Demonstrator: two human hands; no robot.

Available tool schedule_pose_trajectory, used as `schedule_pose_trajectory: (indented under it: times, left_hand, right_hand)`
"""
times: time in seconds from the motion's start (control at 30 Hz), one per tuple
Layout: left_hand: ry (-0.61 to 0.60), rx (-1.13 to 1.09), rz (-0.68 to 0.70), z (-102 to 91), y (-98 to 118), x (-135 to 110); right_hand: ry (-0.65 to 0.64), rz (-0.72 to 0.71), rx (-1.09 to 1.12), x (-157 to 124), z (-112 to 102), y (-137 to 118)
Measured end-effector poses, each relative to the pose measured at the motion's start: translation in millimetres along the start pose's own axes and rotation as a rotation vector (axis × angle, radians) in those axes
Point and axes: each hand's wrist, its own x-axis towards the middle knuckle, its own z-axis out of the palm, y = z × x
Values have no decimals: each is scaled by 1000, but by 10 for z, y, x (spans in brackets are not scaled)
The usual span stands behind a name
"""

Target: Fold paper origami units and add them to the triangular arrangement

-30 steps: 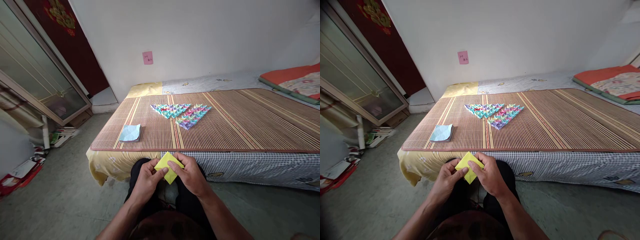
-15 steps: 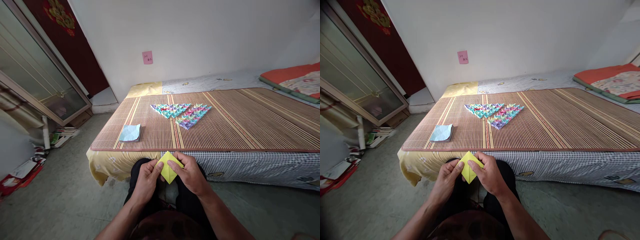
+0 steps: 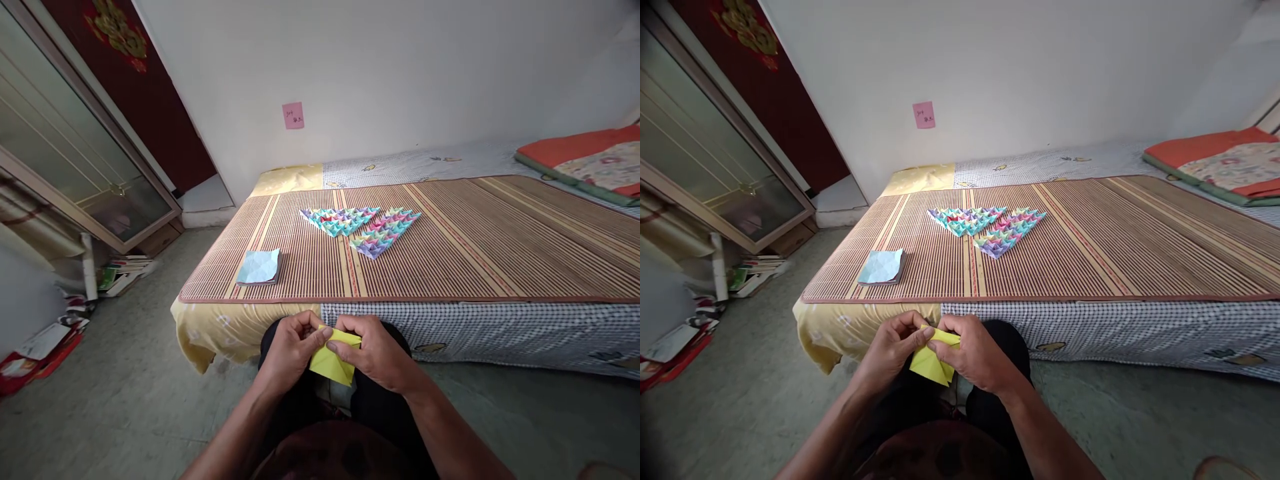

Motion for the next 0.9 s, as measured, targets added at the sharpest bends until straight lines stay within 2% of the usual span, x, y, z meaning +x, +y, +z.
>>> schedule_pose_trajectory:
  times: [0.13, 0.47, 0.6, 0.7, 0.77, 0.9]
  left_hand:
    - [0, 31, 25, -32, -19, -13]
    - [-111, 95, 79, -111, 3, -51]
    - [-171, 147, 75, -164, -2, -64]
    - [-195, 163, 69, -186, -7, -69]
    - [-132, 109, 62, -183, -34, -55]
    - [199, -121, 85, -129, -124, 11]
  right_hand:
    - [37, 12, 22, -1, -29, -4]
    - [113, -18, 61, -3, -73, -5]
    - [97, -79, 42, 2, -75, -11]
    - [91, -57, 82, 7, -103, 8]
    - [126, -34, 156, 13, -154, 40]
    - [185, -60, 354, 31, -232, 119]
